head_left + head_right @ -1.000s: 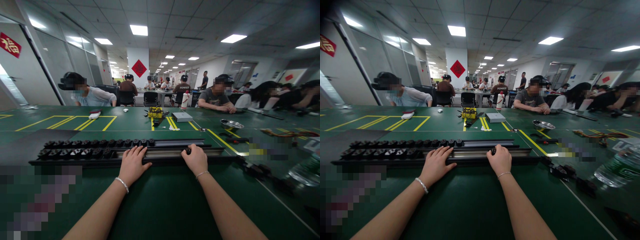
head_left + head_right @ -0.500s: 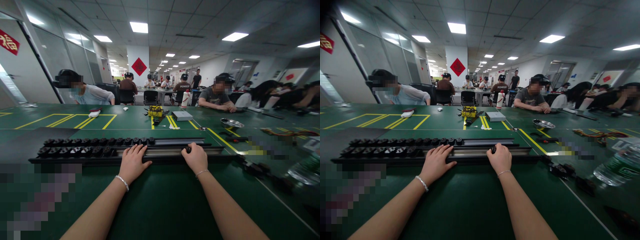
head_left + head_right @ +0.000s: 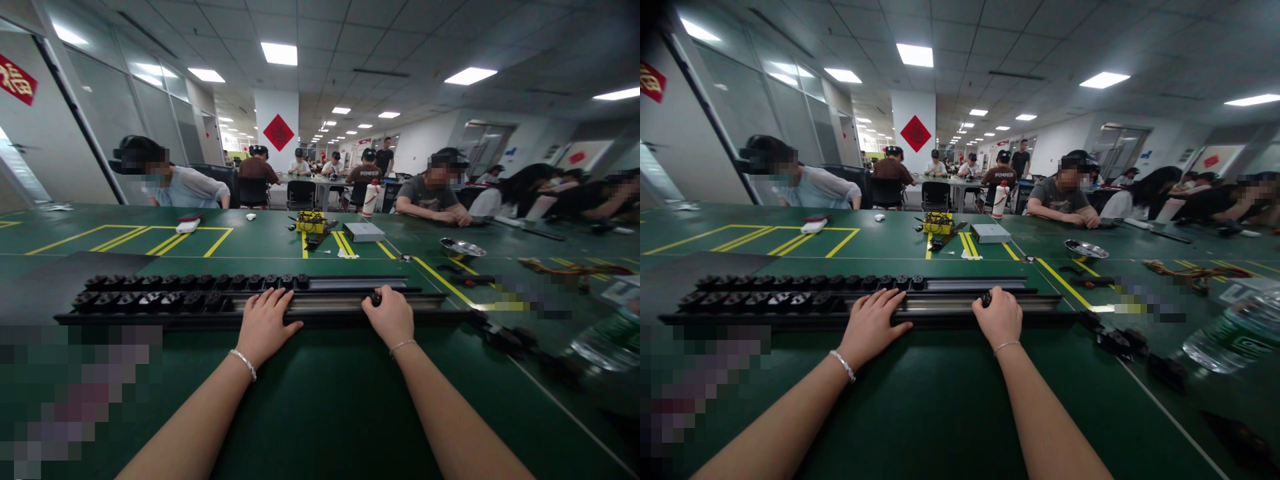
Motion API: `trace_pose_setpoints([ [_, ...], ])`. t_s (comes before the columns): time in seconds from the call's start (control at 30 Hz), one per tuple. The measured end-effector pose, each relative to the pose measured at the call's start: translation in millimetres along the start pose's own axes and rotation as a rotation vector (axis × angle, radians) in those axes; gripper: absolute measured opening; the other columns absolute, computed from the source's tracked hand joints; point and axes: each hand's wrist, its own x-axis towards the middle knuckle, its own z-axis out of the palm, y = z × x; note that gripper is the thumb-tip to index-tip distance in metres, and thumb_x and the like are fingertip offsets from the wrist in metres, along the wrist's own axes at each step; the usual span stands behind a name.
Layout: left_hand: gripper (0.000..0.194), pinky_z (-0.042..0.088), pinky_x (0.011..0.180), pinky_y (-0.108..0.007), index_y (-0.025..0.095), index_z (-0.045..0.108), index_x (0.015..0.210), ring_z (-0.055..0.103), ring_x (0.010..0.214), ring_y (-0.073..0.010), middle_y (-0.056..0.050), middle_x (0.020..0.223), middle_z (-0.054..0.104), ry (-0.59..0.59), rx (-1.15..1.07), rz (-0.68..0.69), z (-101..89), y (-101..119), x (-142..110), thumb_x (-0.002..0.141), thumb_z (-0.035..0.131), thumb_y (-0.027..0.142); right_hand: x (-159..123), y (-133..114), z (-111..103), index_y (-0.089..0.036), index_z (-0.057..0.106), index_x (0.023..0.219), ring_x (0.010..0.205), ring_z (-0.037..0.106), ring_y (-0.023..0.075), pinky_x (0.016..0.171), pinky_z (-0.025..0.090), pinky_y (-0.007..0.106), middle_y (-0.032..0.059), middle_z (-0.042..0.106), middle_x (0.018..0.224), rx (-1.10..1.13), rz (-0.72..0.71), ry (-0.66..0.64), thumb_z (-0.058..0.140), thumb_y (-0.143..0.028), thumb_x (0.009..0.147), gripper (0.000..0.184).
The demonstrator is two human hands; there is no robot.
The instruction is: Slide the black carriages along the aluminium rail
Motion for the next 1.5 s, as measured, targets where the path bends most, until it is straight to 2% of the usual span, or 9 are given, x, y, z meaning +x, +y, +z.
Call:
trace_pose_setpoints([
  [1.03, 0.058, 0.025, 0.100, -0.043, 0.028, 0.044, 0.126, 0.036, 0.124, -0.0249, -0.003, 0.132, 0.048, 0.022, 0.023, 0.022, 1.1, -1.6, -0.2, 0.074, 0.051, 0.053, 1.9, 3.1, 6.0, -0.019, 0.053, 0.083, 0.090, 0.052, 0.0222, 0.077, 0.035, 0.031, 0.0065, 0.061, 0.084, 0.066, -0.014, 0.025, 0.048, -0.032, 0.073, 0.017],
  [1.5, 0.058, 0.026, 0.099, -0.043, 0.028, 0.044, 0.125, 0.036, 0.124, -0.0255, -0.003, 0.132, 0.048, 0.033, 0.024, 0.032, 2.9, -2.7, 0.0, 0.073, 0.051, 0.054, 4.5, 8.5, 9.9, -0.019, 0.053, 0.079, 0.079, 0.053, 0.0203, 0.070, 0.036, 0.028, 0.0056, 0.058, 0.075, 0.089, -0.030, 0.081, 0.050, -0.033, 0.072, 0.016],
])
